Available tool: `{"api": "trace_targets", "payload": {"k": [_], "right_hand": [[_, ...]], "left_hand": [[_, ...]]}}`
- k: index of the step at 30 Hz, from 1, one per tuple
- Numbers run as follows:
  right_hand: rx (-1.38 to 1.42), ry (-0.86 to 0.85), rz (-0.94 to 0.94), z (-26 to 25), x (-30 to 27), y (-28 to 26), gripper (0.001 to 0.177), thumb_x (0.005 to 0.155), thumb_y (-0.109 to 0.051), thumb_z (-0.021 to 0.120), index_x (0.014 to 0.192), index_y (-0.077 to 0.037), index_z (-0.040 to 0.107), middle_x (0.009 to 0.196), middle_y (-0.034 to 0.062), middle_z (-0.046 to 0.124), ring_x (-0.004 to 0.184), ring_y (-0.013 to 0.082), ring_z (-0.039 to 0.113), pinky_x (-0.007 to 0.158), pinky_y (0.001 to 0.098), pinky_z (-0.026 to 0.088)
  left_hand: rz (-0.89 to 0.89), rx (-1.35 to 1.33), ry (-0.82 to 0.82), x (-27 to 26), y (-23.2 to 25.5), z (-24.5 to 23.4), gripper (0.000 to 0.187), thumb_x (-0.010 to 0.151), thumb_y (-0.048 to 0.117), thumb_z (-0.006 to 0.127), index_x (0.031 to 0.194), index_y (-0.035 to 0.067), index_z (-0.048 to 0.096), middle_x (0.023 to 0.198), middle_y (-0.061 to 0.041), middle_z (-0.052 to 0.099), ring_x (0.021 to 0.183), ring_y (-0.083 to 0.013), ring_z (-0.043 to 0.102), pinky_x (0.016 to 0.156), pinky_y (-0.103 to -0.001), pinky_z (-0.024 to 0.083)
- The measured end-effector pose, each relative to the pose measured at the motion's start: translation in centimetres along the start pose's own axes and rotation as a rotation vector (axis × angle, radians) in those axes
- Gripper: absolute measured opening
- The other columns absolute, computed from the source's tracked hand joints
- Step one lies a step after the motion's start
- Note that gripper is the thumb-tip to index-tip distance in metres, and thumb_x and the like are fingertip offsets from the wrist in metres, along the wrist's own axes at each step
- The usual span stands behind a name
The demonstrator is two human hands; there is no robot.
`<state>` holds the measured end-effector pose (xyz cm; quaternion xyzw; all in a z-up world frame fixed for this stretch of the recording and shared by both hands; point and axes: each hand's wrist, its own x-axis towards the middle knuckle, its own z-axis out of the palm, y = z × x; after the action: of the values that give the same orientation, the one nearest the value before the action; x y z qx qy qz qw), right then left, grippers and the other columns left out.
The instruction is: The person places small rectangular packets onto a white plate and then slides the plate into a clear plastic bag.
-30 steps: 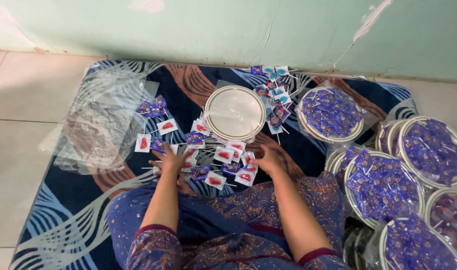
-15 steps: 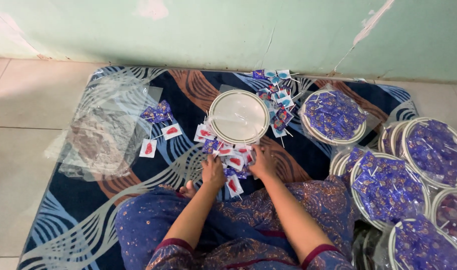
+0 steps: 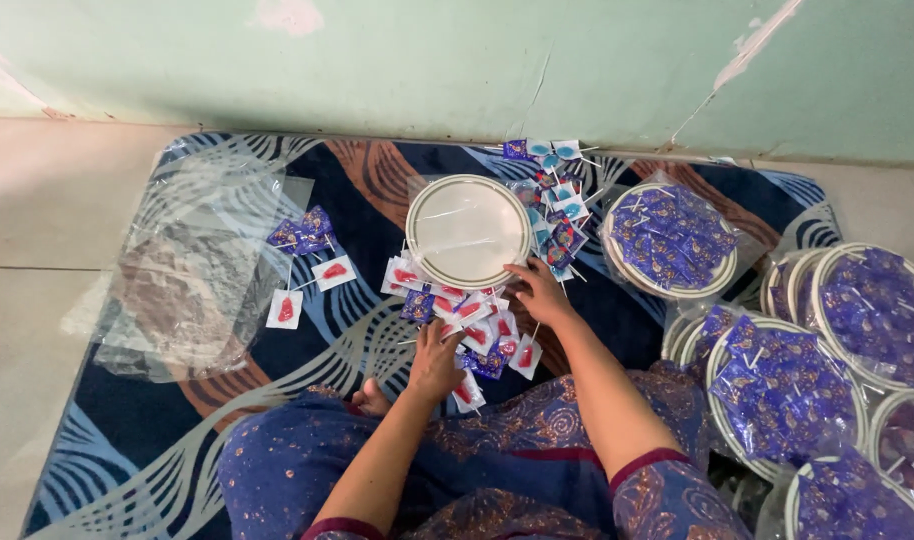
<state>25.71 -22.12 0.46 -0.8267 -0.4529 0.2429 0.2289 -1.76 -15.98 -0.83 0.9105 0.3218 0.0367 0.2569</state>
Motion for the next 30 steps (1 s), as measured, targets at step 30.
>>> {"api": "trace_targets", "payload": {"k": [30], "right_hand": [[-0.095,0.082,-0.069,1.0,-6.0,-5.7,0.015,0.095,-0.029,0.062,0.108,-0.025,0.068,0.101,0.0034,0.072,0.107,0.0301,0.07,0.093,0.0439,0.058]], "left_hand": [[-0.568,-0.604,0.366,-1.4,-3.3,-3.8,0.059,0.083,0.024,0.081,0.136,0.038,0.058,0.113,-0.012,0.074,0.112,-0.0314,0.07,0.1,-0.043,0.055]]}}
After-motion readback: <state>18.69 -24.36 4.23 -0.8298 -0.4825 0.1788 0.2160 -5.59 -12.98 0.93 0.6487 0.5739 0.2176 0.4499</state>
